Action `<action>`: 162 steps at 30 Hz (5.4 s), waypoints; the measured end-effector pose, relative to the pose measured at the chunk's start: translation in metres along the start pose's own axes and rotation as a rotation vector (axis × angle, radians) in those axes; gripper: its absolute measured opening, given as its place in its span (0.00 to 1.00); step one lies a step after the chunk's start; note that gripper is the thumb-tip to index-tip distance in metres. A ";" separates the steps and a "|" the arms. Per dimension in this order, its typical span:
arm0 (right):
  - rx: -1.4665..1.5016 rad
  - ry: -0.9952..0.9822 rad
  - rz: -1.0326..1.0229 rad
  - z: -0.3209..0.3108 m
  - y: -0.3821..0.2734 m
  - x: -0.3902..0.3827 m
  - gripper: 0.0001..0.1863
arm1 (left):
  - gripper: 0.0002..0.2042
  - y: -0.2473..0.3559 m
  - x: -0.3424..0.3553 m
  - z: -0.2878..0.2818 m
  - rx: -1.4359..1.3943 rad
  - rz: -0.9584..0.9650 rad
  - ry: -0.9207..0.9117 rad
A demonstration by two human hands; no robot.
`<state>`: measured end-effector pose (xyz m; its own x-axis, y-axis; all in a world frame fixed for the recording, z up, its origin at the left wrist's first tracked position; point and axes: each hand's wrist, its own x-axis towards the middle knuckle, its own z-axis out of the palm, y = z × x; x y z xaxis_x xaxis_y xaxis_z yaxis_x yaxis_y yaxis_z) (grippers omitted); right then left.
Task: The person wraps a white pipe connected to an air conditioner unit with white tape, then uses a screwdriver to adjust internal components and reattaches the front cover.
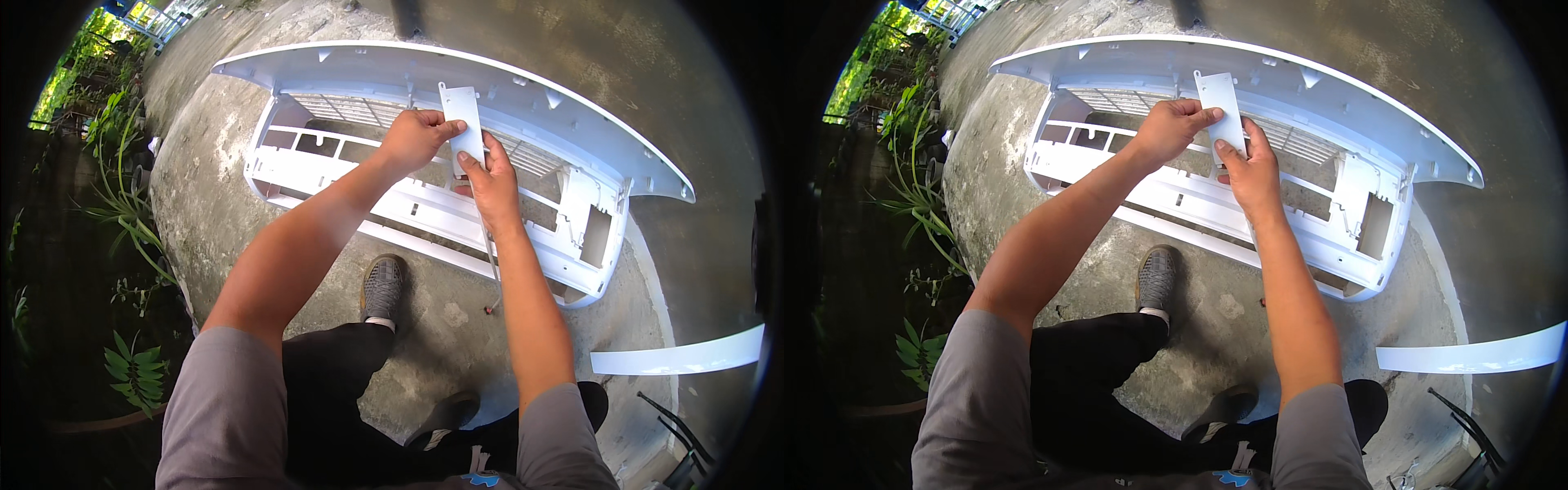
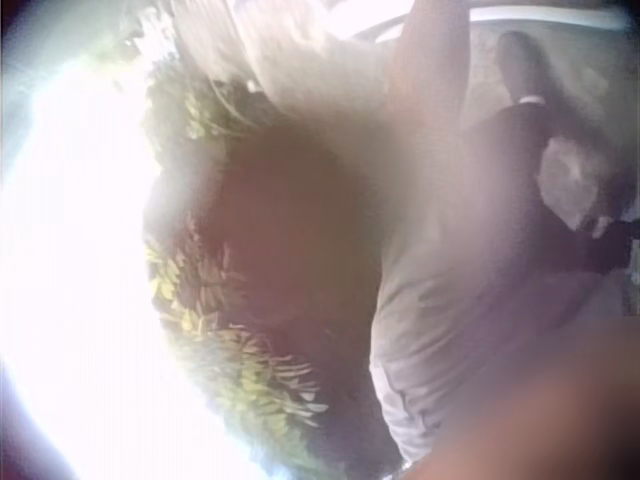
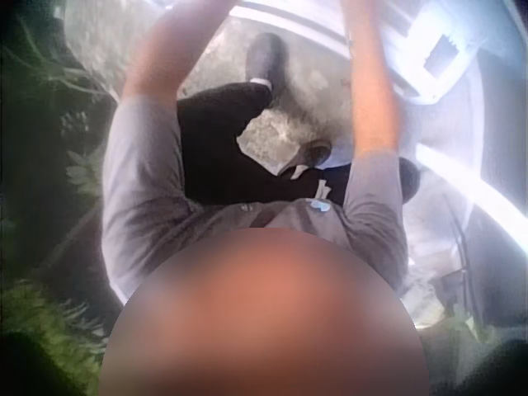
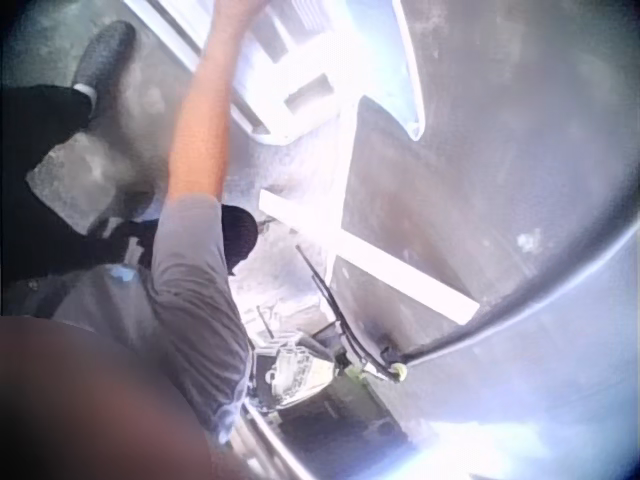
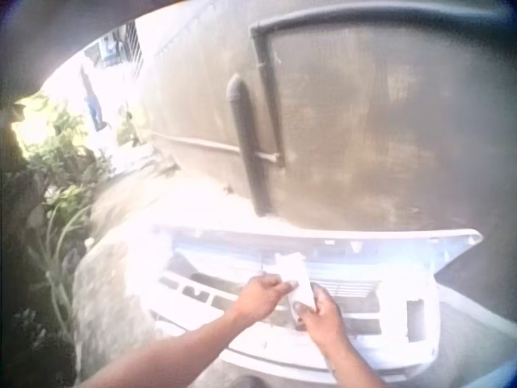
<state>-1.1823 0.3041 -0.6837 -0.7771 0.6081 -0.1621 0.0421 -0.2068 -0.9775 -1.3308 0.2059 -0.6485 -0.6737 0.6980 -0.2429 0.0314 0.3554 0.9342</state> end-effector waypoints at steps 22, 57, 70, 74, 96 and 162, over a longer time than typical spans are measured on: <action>-0.471 0.089 -0.203 0.022 0.018 0.037 0.30 | 0.34 -0.028 0.012 -0.031 -0.029 -0.178 0.061; -0.891 0.021 -0.068 0.044 -0.031 0.019 0.47 | 0.27 0.005 0.000 -0.036 0.325 -0.019 0.018; 1.132 -0.672 0.066 0.006 0.018 0.018 0.33 | 0.35 -0.039 -0.008 -0.059 0.003 -0.161 -0.055; 1.142 -0.650 0.078 0.008 0.020 0.017 0.33 | 0.36 -0.038 -0.010 -0.055 0.030 -0.175 -0.119; 1.032 -0.644 0.159 -0.003 0.030 0.009 0.34 | 0.25 -0.012 -0.017 -0.045 -0.341 0.161 -0.135; 0.263 -0.009 0.225 -0.034 -0.033 0.092 0.18 | 0.22 -0.020 0.060 0.005 -0.907 -0.223 0.226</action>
<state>-1.2335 0.3930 -0.6708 -0.7726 0.5179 -0.3672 0.0509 -0.5260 -0.8489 -1.3680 0.2439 -0.6832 -0.7242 0.5027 -0.4720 -0.6343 -0.2171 0.7420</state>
